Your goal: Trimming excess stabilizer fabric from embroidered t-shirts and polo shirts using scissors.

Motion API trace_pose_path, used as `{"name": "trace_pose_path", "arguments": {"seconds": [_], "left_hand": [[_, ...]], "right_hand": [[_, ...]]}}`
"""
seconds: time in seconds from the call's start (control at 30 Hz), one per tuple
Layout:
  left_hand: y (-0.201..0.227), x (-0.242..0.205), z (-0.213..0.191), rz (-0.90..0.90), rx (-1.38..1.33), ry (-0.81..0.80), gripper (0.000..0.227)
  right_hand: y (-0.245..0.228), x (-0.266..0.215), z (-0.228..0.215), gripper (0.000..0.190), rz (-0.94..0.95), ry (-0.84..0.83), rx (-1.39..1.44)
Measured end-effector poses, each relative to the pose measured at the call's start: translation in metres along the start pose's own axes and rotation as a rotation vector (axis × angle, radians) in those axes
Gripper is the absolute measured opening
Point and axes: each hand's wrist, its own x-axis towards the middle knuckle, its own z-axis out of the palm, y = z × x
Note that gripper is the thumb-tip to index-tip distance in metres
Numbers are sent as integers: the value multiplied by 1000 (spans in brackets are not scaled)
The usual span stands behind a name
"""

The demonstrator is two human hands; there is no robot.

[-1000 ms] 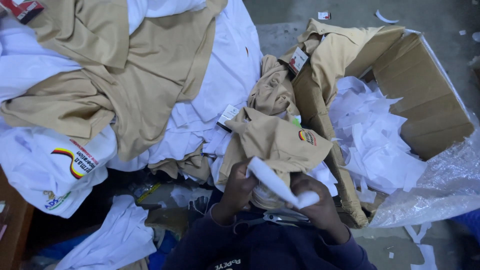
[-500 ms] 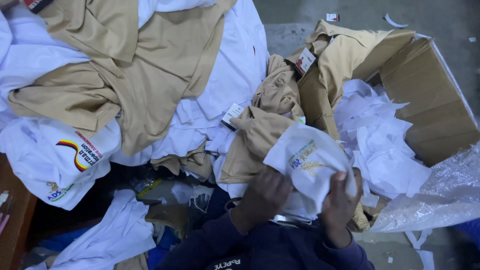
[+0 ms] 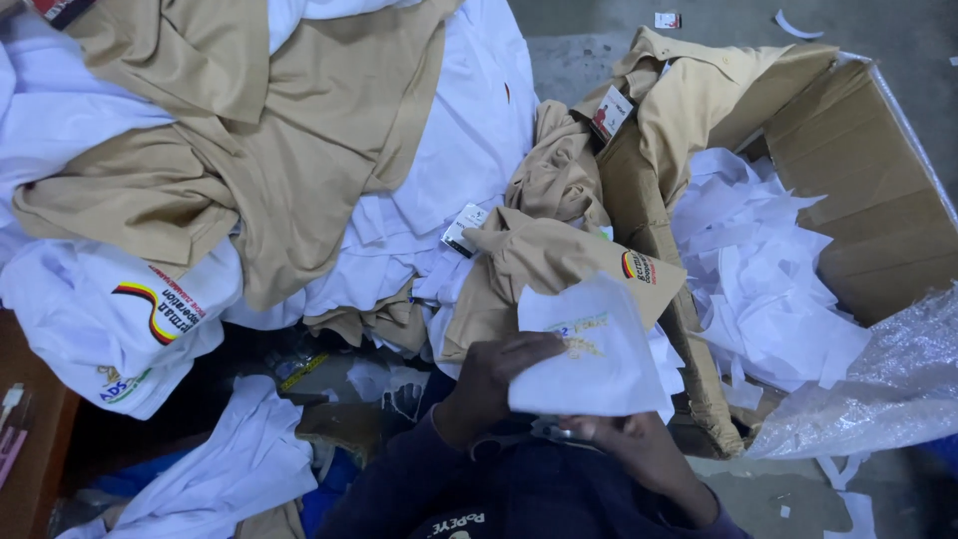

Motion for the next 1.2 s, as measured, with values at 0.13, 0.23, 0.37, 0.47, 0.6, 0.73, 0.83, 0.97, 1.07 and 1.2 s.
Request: {"name": "trace_pose_path", "arguments": {"seconds": [0.13, 0.23, 0.37, 0.47, 0.6, 0.73, 0.83, 0.97, 1.07, 1.2], "left_hand": [[-13, 8, -24, -82, -246, -40, 25], [-20, 9, -15, -310, -520, -46, 14], [-5, 17, -11, -436, -580, 74, 16], [-4, 9, -23, -332, -211, 302, 23], [32, -18, -39, -195, 24, -188, 16], [21, -65, -9, -135, 211, -486, 14], [17, -80, -5, -300, 192, -587, 58], [12, -102, 14, -459, 445, -521, 71], [17, -101, 1, -351, 436, -462, 55], [4, -123, 2, -299, 407, -477, 68]], "right_hand": [[-15, 10, -44, 42, -599, 149, -707], [-31, 19, -52, 85, -763, 212, -601], [-57, 30, -28, 43, -997, -34, -719], [-28, 47, -41, 23, -1049, 145, -698], [-1, 39, -79, 27, -990, 717, -719], [-61, 35, -68, 63, -684, 774, -634], [-73, 41, -55, 18, -180, 484, -303], [-49, 69, -61, 44, -460, -119, -506], [-28, 92, -87, 51, -531, -331, -476], [19, 123, -119, 35, -663, -585, -298]]}}
